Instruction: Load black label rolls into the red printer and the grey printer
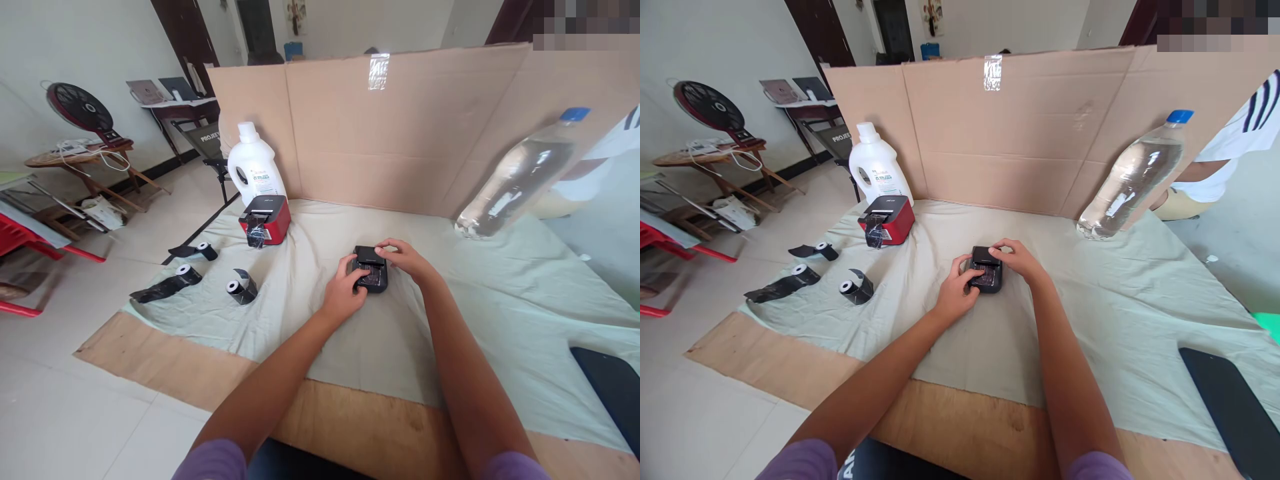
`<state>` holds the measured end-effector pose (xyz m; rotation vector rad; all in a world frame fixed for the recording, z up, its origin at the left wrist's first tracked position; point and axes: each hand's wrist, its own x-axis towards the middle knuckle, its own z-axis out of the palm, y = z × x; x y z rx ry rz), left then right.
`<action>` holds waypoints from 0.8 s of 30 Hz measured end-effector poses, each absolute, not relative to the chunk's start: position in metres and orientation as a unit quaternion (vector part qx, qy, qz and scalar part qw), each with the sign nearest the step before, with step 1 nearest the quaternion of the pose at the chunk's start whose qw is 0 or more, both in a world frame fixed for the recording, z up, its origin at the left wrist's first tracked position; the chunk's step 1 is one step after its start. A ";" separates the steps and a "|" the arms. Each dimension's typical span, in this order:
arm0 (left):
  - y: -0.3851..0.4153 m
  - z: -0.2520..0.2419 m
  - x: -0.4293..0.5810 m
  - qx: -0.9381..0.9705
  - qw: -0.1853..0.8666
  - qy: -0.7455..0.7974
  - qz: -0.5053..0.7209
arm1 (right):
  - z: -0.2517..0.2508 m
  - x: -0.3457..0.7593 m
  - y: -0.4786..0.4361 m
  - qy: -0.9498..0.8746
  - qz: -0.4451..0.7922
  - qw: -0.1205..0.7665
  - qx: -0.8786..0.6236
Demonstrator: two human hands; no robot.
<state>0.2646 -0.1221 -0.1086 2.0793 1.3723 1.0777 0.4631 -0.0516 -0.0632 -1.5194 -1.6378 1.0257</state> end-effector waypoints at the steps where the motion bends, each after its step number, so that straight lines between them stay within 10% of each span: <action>1: -0.122 -0.108 0.264 0.748 0.219 0.490 0.390 | -0.064 0.464 -0.051 -0.625 0.383 0.342 -0.589; 15: -0.109 -0.109 0.257 0.716 0.277 0.534 0.356 | -0.091 0.465 -0.046 -0.545 0.486 0.341 -0.592; 24: -0.099 -0.123 0.257 0.791 0.241 0.495 0.267 | -0.121 0.423 -0.069 -0.501 0.222 0.521 -0.655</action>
